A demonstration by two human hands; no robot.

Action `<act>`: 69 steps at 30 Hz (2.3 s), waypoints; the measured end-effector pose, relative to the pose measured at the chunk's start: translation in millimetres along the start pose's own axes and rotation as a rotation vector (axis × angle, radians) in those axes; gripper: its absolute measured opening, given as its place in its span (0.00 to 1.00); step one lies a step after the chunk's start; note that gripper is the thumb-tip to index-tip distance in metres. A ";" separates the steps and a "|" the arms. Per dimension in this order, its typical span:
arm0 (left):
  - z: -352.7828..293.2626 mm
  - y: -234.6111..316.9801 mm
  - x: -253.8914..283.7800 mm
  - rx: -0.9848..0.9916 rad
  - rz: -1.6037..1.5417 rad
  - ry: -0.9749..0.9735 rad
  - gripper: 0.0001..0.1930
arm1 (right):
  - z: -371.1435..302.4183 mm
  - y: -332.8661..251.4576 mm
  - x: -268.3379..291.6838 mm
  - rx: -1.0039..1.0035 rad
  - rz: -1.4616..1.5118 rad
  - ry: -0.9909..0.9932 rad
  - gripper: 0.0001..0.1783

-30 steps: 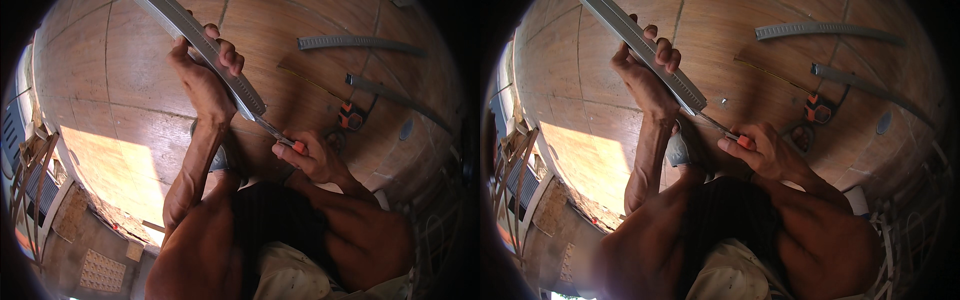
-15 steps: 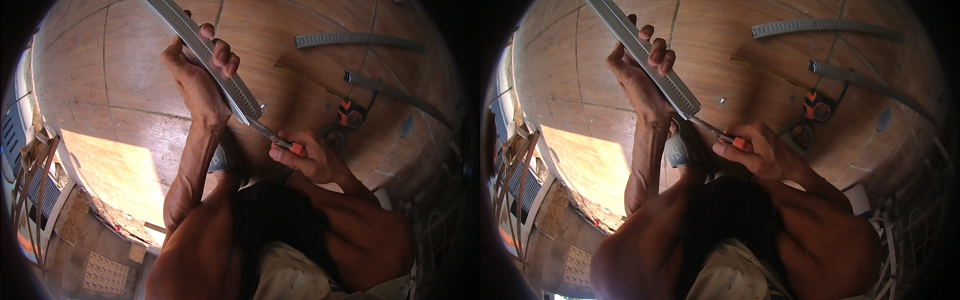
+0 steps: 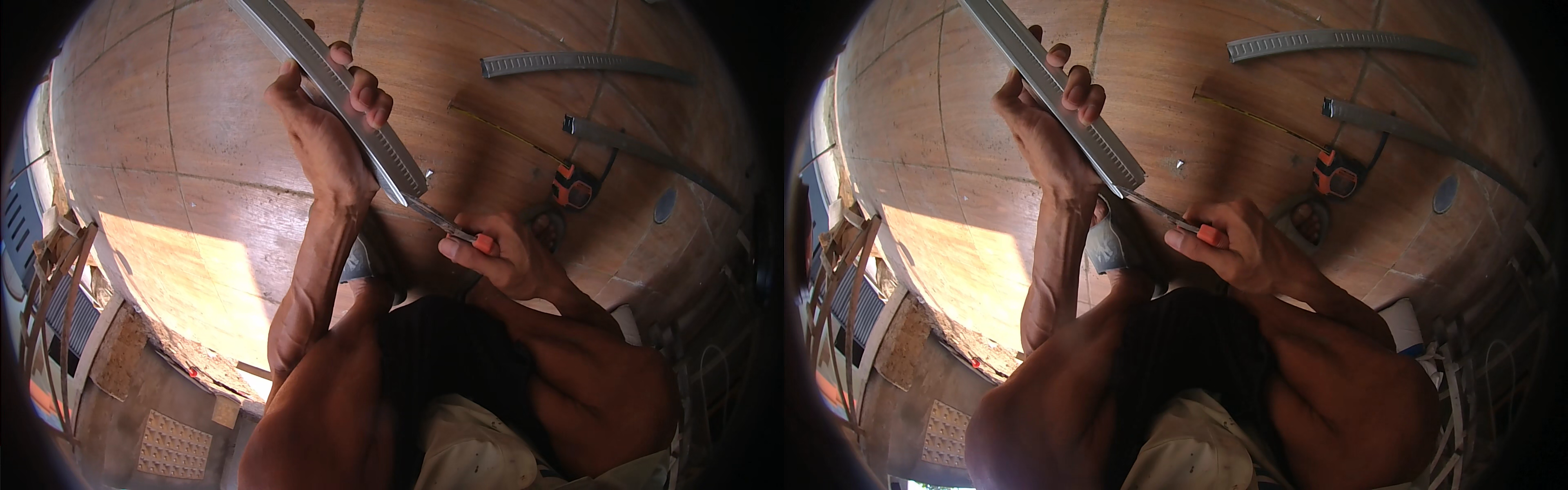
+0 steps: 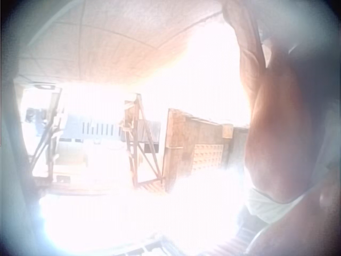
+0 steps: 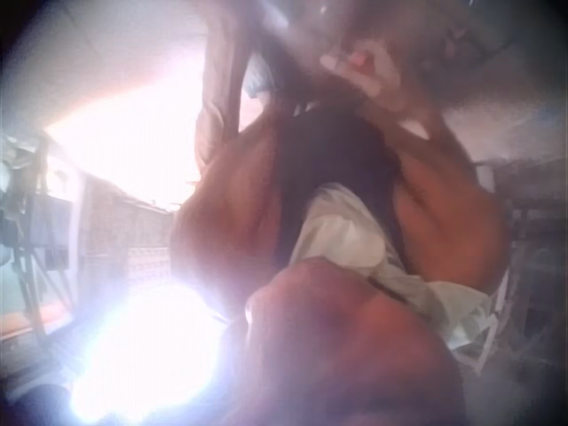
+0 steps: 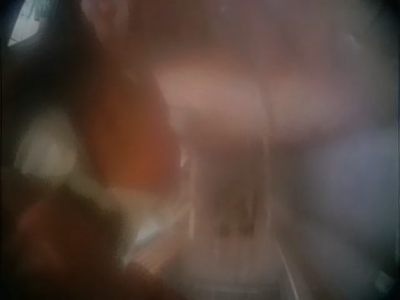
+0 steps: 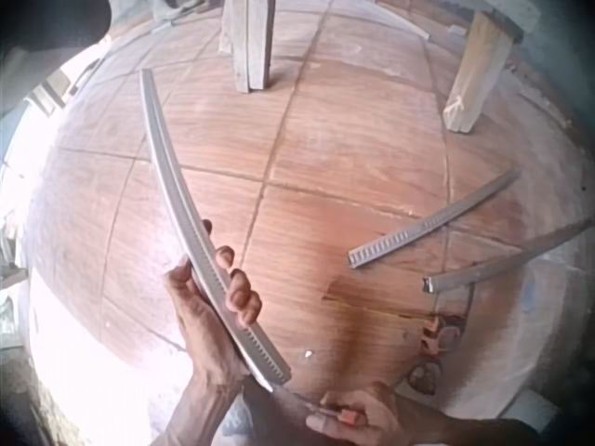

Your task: The person measures a long metal profile with a tape measure and marks it with a utility knife. They then use tin snips to cut the profile at the marked location, separating a segment from the main piece.

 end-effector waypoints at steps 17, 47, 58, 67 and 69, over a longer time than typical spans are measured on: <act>-0.9 11.3 -2.8 -0.071 0.061 0.054 0.30 | 3.6 11.9 -3.7 0.121 -0.028 0.143 0.22; -20.2 28.5 -14.5 -0.269 0.230 0.534 0.32 | 8.7 3.3 6.2 0.117 -0.090 0.231 0.20; -18.9 27.0 -8.4 -0.269 0.223 0.549 0.32 | 11.0 2.6 6.4 0.105 -0.103 0.261 0.21; -21.1 26.2 -15.0 -0.280 0.229 0.562 0.33 | 12.0 9.1 5.8 0.090 -0.086 0.271 0.23; -21.4 27.5 -16.8 -0.283 0.234 0.569 0.33 | 12.7 8.6 5.5 0.076 -0.067 0.270 0.23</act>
Point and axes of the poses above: each hand's wrist, its own z-axis towards the middle knuckle, its own x-axis out of the back of the hand, y = z × x, the point moved 4 cm from there along z, towards the middle knuckle, and after that the axes turned 7 degrees about x, right-handed, at the moved point
